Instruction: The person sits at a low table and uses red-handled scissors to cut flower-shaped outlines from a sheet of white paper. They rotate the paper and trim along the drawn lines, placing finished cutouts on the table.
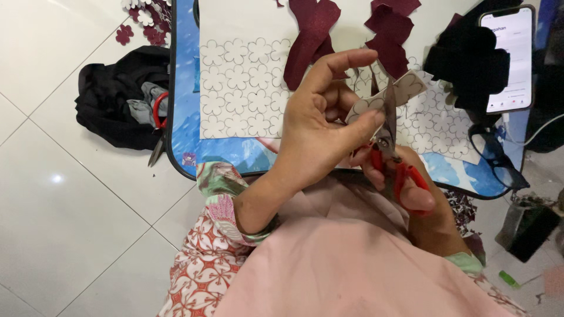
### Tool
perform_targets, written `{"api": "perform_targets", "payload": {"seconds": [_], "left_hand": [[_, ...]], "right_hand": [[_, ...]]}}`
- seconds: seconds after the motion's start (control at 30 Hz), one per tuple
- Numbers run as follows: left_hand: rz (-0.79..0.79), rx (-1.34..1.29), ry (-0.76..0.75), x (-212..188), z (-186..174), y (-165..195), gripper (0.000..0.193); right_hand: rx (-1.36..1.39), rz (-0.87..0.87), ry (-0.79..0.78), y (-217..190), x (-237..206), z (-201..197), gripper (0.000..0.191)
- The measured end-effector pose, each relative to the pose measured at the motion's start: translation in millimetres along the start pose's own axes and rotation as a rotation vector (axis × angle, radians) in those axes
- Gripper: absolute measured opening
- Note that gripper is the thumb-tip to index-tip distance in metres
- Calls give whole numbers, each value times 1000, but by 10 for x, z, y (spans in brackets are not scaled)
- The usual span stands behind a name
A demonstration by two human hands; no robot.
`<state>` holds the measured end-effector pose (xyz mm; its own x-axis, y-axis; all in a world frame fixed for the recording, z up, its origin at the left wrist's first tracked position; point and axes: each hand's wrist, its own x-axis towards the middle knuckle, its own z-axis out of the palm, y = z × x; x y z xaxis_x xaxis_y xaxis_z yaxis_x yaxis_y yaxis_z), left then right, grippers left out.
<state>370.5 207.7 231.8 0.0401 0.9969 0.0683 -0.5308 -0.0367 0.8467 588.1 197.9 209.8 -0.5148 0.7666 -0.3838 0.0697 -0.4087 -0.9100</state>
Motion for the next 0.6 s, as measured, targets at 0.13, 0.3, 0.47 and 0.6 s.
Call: {"api": "perform_targets", "payload": {"seconds": [0.13, 0.3, 0.47, 0.6], "left_hand": [[-53, -39, -3, 6, -3, 31, 61], [-65, -56, -13, -7, 8, 55, 61], [-42, -55, -38, -1, -16, 25, 59], [-21, 37, -44, 8, -43, 18, 62]], "right_hand": [[12, -33, -59, 8, 6, -11, 126], [-36, 28, 55, -5, -1, 16, 125], [-114, 24, 48, -17, -10, -6, 134], [-147, -43, 64, -8, -79, -69, 129]]}}
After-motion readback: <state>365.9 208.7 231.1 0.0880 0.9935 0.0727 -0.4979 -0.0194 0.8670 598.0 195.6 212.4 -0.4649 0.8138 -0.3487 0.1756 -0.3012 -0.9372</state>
